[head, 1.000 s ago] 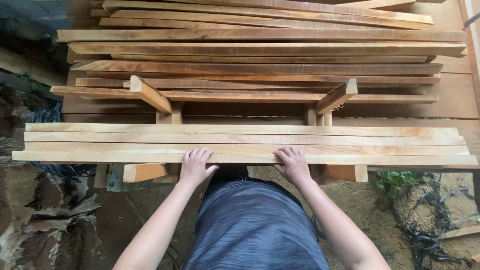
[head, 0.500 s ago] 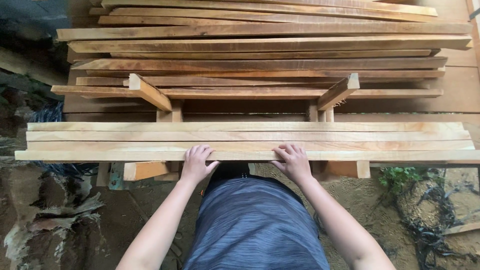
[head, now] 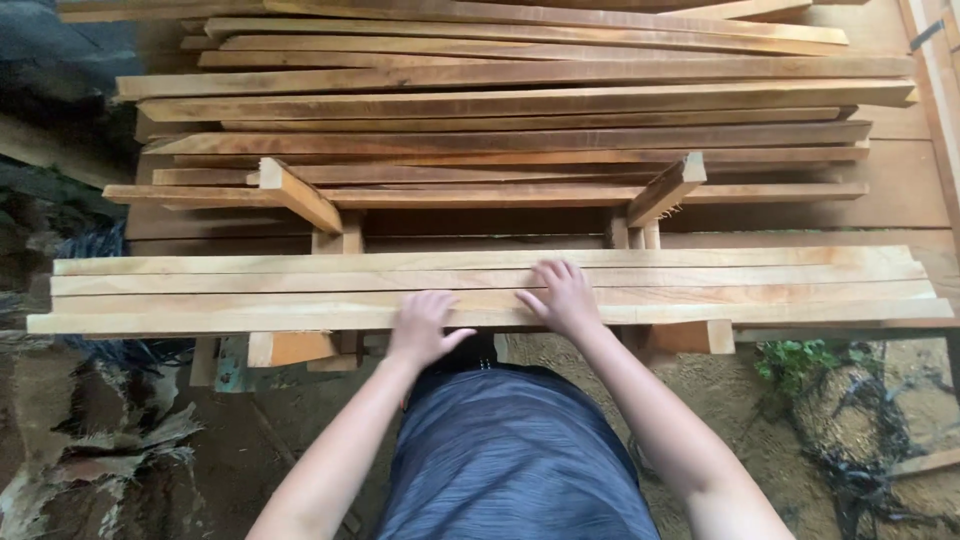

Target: The recorder is sorting and arranging thin wood planks on a wooden rack or workbench.

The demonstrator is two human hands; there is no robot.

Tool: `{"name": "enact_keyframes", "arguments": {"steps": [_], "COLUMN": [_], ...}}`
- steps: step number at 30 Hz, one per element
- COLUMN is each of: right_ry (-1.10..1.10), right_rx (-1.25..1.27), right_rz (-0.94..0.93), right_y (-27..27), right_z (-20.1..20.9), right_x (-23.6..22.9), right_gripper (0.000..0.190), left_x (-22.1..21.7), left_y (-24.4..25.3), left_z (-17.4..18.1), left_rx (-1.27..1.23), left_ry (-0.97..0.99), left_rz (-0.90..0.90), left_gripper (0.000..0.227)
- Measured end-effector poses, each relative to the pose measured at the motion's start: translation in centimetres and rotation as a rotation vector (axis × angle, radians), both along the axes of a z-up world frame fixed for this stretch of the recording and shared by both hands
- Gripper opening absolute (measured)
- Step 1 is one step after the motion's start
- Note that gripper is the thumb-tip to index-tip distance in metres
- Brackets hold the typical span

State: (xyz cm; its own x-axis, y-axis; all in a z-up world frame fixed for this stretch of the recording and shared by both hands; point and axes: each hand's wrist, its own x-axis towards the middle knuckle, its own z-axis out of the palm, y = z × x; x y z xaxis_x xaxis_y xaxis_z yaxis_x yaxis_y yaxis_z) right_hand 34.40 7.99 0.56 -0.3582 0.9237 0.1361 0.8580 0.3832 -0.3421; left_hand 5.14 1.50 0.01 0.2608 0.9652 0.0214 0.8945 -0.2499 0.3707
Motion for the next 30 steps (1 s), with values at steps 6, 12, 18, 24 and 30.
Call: {"name": "enact_keyframes", "arguments": {"steps": [6, 12, 18, 24, 30], "right_ry": [-0.215, -0.314, -0.309, -0.283, -0.193], "right_rx": [-0.407, -0.456, -0.472, -0.478, -0.564], "right_rz": [-0.018, -0.008, -0.016, 0.025, 0.020], "right_y": [5.1, 6.3, 6.1, 6.6, 9.0], "right_z": [-0.1, -0.1, -0.1, -0.6, -3.1], "right_x": [-3.9, -4.4, -4.2, -3.8, -2.7], "right_gripper": [0.071, 0.073, 0.075, 0.072, 0.060], "left_x": [3.8, 4.4, 4.3, 4.8, 4.5], "left_y": [0.4, 1.0, 2.1, 4.3, 7.5], "left_z": [-1.9, -1.4, 0.5, 3.0, 1.3], "left_rx": [-0.162, -0.299, -0.392, -0.595, -0.713], "left_ry": [-0.150, -0.072, -0.024, 0.022, 0.070], "left_rz": [0.040, 0.094, 0.069, 0.047, -0.016], "left_gripper": [0.047, 0.049, 0.044, 0.032, 0.033]}}
